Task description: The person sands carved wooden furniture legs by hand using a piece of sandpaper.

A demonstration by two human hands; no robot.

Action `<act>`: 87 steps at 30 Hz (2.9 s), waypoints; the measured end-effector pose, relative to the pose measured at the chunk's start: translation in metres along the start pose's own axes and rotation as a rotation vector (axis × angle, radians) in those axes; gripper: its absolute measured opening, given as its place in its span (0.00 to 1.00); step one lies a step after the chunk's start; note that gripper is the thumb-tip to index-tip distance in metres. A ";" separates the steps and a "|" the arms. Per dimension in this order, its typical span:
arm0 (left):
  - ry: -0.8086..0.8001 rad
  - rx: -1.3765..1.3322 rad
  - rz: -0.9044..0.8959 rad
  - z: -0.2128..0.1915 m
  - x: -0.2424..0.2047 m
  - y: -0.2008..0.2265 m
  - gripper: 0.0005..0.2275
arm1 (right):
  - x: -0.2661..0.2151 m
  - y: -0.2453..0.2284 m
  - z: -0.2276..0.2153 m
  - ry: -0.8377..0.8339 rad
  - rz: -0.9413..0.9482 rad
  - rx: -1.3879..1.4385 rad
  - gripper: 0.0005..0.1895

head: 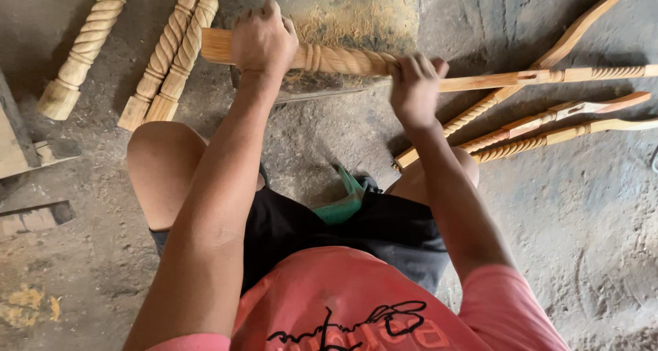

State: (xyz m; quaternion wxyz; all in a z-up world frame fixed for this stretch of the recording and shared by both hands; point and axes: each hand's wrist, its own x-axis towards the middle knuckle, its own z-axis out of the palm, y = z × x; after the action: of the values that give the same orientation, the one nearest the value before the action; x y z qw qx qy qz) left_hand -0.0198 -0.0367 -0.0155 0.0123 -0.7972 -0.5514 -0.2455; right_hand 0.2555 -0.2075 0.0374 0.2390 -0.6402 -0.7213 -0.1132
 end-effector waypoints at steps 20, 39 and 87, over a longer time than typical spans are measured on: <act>-0.061 -0.147 0.007 0.013 0.003 -0.009 0.09 | 0.054 -0.008 0.060 -0.365 0.068 -0.121 0.04; -0.021 -0.053 0.014 0.003 0.006 -0.004 0.06 | 0.041 0.013 0.010 -0.204 0.077 0.005 0.09; -0.340 -0.141 -0.091 -0.006 0.015 0.001 0.10 | 0.035 -0.011 -0.053 -0.215 0.067 0.058 0.06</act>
State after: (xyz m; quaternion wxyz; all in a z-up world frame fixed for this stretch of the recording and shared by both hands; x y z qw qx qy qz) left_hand -0.0171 -0.0259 -0.0039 -0.1482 -0.8004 -0.5624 -0.1456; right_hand 0.2535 -0.2038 0.1017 0.1824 -0.6651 -0.7240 -0.0150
